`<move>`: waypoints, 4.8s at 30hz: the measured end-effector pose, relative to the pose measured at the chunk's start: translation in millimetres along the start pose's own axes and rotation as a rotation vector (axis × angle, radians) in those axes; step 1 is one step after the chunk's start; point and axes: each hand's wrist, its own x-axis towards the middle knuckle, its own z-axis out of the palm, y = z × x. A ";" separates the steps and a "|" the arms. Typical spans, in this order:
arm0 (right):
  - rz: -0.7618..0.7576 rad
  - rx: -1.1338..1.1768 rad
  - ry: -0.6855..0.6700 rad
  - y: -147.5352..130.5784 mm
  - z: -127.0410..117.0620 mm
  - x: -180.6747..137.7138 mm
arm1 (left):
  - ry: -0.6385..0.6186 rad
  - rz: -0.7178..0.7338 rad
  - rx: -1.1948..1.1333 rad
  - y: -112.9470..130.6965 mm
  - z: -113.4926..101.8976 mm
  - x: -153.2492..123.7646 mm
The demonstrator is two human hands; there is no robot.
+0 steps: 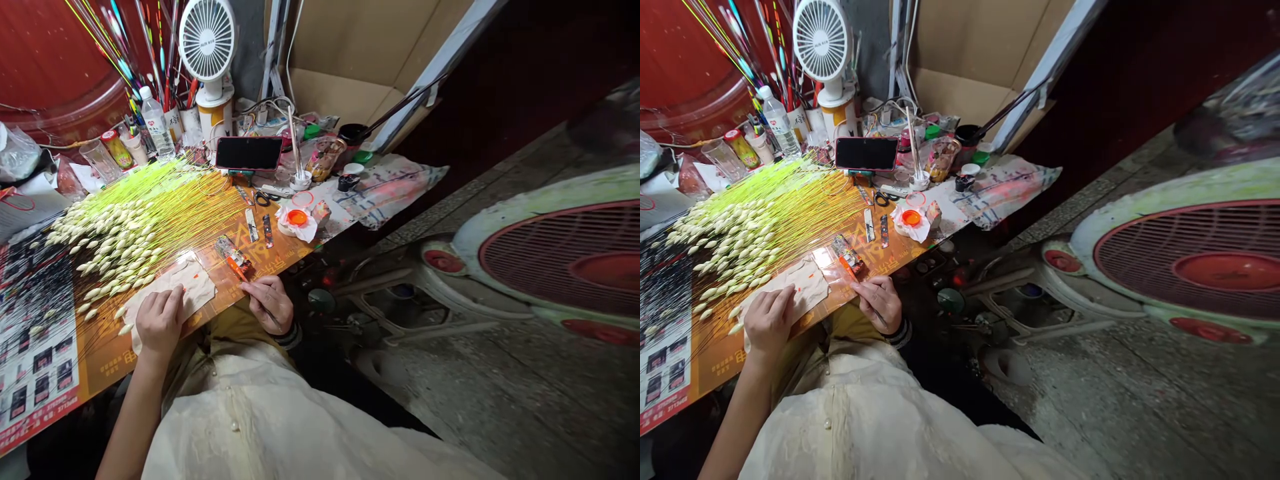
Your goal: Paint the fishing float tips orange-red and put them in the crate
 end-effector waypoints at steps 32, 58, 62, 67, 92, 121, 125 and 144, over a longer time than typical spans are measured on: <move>-0.009 0.026 -0.063 -14.8 5.5 -4.5 | -0.011 -0.024 -0.008 1.9 0.5 -3.1; -0.011 -0.015 -0.154 -13.8 4.1 -4.8 | -0.014 -0.027 -0.020 2.5 0.6 -2.2; -0.003 0.003 -0.143 -13.8 4.7 -4.6 | 0.011 -0.010 0.003 2.7 0.3 -0.9; -0.008 0.044 -0.110 -14.4 5.3 -3.7 | 0.006 -0.008 0.013 1.8 1.1 -1.7; -0.017 0.042 -0.070 -13.4 7.0 -2.9 | 0.023 0.002 0.013 2.5 0.4 0.5; -0.017 0.065 -0.195 -34.6 19.3 -15.5 | -0.045 -0.062 -0.017 3.3 3.9 -7.1; -0.013 0.066 -0.191 -33.9 20.0 -16.6 | -0.040 -0.042 0.002 3.6 2.8 -6.0; 0.030 0.087 -0.170 -34.5 20.5 -17.8 | -0.042 -0.065 -0.019 3.6 2.4 -5.8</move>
